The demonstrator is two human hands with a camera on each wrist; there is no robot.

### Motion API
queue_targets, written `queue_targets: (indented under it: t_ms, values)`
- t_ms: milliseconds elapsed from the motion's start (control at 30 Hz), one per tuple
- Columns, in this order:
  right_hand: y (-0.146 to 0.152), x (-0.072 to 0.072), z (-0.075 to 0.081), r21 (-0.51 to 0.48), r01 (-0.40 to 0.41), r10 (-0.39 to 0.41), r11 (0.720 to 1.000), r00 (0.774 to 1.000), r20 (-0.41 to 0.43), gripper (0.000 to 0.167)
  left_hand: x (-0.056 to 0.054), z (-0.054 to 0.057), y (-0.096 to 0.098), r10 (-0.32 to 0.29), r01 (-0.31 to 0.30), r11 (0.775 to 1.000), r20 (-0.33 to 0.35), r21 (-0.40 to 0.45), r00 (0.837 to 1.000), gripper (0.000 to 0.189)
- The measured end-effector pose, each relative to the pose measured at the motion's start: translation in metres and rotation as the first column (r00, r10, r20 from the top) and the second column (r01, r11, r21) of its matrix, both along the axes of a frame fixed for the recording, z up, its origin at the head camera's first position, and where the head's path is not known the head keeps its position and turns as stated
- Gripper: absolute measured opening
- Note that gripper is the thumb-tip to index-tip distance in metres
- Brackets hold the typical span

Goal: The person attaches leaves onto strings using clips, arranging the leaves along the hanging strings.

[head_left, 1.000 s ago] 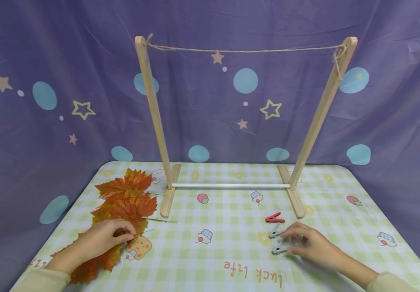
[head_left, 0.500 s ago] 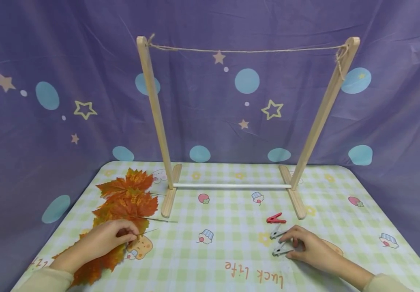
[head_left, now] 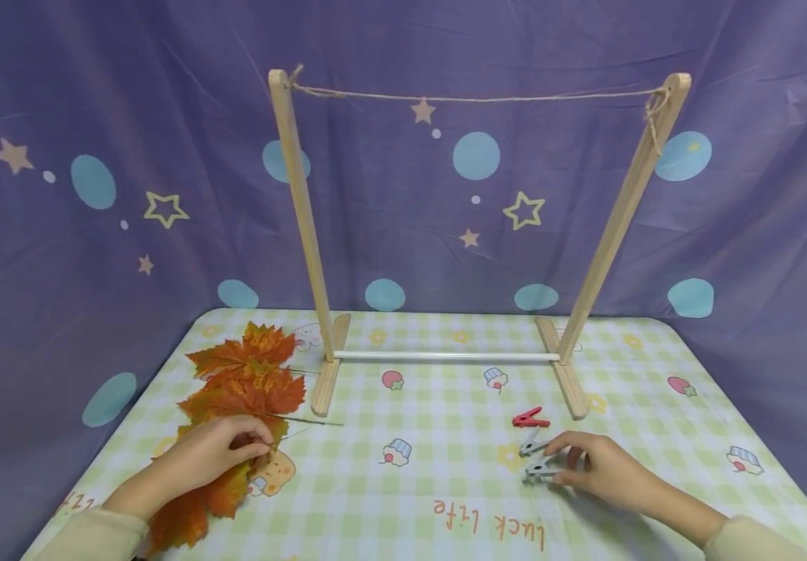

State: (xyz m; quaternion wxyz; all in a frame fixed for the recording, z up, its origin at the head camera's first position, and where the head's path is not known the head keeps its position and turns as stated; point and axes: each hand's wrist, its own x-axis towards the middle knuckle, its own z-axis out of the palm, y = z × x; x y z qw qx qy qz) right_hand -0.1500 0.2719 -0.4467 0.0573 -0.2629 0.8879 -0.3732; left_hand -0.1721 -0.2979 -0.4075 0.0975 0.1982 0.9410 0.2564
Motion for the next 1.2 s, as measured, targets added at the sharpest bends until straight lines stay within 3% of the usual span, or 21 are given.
queue_targets:
  t_ms: [100,333,433,700,1000,1200]
  values:
    - [0.000,0.000,0.007,-0.006,0.014,-0.014,1.000,1.000,0.018,0.027,-0.001,0.003,0.003,0.003,-0.003,1.000,-0.013,0.006,1.000,0.004]
    - [-0.007,-0.001,0.028,-0.021,0.035,-0.037,0.999,0.993,-0.115,0.028,-0.005,0.013,0.009,0.018,-0.017,0.999,-0.047,0.028,0.999,0.006]
    - [-0.010,-0.002,0.038,-0.007,0.065,-0.066,0.998,0.990,-0.122,0.029,-0.006,0.019,0.012,0.025,-0.023,0.999,-0.051,0.045,0.998,0.007]
    - [-0.016,-0.007,0.056,-0.034,0.115,-0.119,0.993,0.979,-0.163,0.026,-0.009,0.032,0.023,0.031,-0.027,0.999,-0.140,0.029,0.990,0.008]
    - [-0.024,-0.015,0.072,-0.068,0.133,-0.146,0.989,0.956,-0.256,0.025,-0.008,0.048,0.043,0.091,-0.085,0.994,-0.096,0.065,0.991,0.010]
    - [-0.030,-0.020,0.085,-0.108,0.143,-0.166,0.984,0.952,-0.256,0.027,-0.010,0.058,0.056,0.125,-0.114,0.990,-0.136,0.084,0.983,0.010]
